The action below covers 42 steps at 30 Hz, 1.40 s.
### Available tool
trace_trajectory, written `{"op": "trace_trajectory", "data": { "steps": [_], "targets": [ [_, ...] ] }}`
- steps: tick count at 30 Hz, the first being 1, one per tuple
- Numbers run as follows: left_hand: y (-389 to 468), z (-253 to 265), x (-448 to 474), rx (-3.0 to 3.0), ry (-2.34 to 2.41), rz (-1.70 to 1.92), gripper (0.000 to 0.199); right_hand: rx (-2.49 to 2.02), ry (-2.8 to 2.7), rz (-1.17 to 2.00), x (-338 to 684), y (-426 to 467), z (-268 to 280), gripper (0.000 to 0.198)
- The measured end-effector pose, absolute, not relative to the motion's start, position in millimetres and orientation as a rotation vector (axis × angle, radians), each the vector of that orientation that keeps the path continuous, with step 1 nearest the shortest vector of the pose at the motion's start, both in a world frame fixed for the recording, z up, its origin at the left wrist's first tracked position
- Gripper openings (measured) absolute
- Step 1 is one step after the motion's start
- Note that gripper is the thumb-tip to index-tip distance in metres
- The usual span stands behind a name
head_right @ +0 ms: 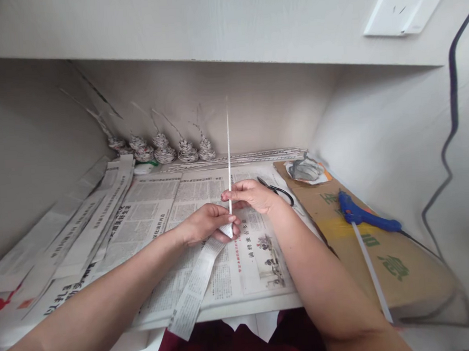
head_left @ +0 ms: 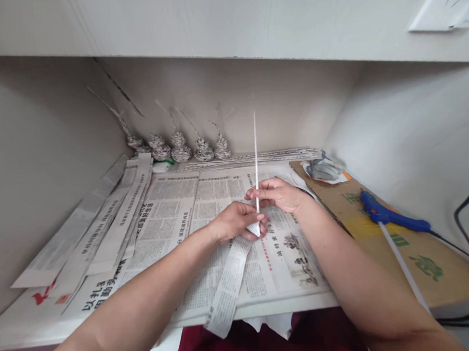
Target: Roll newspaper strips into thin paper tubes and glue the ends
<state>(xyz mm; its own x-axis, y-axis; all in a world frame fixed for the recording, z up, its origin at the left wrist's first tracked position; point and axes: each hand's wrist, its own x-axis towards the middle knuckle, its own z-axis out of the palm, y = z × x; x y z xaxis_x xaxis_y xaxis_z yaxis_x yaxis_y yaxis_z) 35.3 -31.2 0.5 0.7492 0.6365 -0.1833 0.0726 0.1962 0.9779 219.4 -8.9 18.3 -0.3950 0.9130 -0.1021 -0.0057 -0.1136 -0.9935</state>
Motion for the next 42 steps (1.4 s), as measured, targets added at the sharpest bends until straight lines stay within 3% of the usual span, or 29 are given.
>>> {"op": "trace_trajectory", "data": {
  "steps": [42],
  "targets": [
    [-32.7, 0.7, 36.1, 1.360, 0.642, 0.437, 0.037, -0.997, -1.451, 1.579, 223.4, -10.3, 20.1, 0.027]
  ]
}}
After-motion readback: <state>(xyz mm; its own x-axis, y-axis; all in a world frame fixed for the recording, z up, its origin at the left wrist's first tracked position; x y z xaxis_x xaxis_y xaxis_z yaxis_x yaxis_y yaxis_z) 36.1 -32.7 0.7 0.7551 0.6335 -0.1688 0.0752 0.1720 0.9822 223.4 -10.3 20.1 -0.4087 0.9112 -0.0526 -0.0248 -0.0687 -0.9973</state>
